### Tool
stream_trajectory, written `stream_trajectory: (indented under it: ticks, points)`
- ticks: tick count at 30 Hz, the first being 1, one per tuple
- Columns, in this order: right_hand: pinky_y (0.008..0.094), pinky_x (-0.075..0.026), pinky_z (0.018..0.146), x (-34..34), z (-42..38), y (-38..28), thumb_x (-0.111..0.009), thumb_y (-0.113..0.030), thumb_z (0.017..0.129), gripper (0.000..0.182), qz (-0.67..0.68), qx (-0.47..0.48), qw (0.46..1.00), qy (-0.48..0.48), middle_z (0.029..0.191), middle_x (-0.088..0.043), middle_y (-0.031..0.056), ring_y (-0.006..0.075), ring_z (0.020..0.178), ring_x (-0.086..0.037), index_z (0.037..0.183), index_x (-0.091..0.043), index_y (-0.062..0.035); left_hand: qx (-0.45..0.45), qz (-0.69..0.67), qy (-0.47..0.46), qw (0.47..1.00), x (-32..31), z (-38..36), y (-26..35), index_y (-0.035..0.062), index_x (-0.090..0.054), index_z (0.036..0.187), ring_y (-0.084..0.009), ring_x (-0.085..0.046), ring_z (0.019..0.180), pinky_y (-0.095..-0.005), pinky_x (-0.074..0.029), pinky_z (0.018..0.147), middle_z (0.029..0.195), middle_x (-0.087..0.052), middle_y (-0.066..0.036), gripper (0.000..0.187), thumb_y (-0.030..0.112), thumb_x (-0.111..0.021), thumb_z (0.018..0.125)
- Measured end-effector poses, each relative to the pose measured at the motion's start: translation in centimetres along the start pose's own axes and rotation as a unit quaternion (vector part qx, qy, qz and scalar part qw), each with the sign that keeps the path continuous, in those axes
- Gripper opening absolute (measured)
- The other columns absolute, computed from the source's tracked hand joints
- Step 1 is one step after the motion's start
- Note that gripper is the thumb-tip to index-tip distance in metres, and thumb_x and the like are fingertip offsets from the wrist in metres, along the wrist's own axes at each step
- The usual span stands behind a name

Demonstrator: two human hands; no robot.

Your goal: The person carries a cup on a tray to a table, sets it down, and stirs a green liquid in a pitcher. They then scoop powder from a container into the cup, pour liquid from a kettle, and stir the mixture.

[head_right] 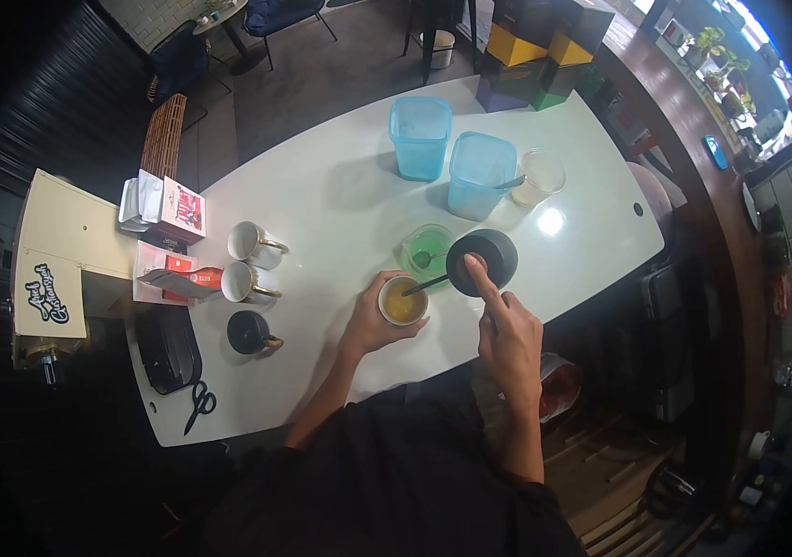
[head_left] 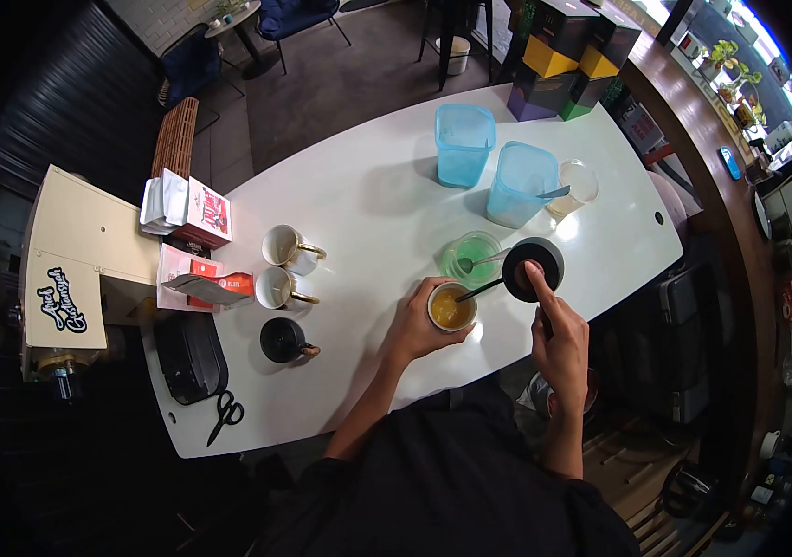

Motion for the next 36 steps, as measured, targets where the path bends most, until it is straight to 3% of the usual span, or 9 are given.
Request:
stream_trajectory:
  ticks: [36]
  points:
    - [0.0442, -0.048, 0.062, 0.36, 0.01, -0.46, -0.059, 0.014, 0.077, 0.086, 0.005, 0.000, 1.000, 0.005, 0.071, -0.054, 0.0130, 0.0308, 0.061, -0.056, 0.150, -0.049, -0.0304, -0.017, 0.006, 0.011, 1.000, 0.03, 0.05, 0.04, 0.0064, -0.057, 0.119, -0.0203, -0.069, 0.099, -0.0354, -0.055, 0.089, 0.108, -0.069, -0.009, 0.066, 0.020, -0.093, 0.065]
Point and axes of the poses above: each hand's wrist, its own z-axis towards the middle knuckle, its own x-axis out of the back of the hand, y = z × x, the point moved 9 cm from there along z, towards the middle knuckle
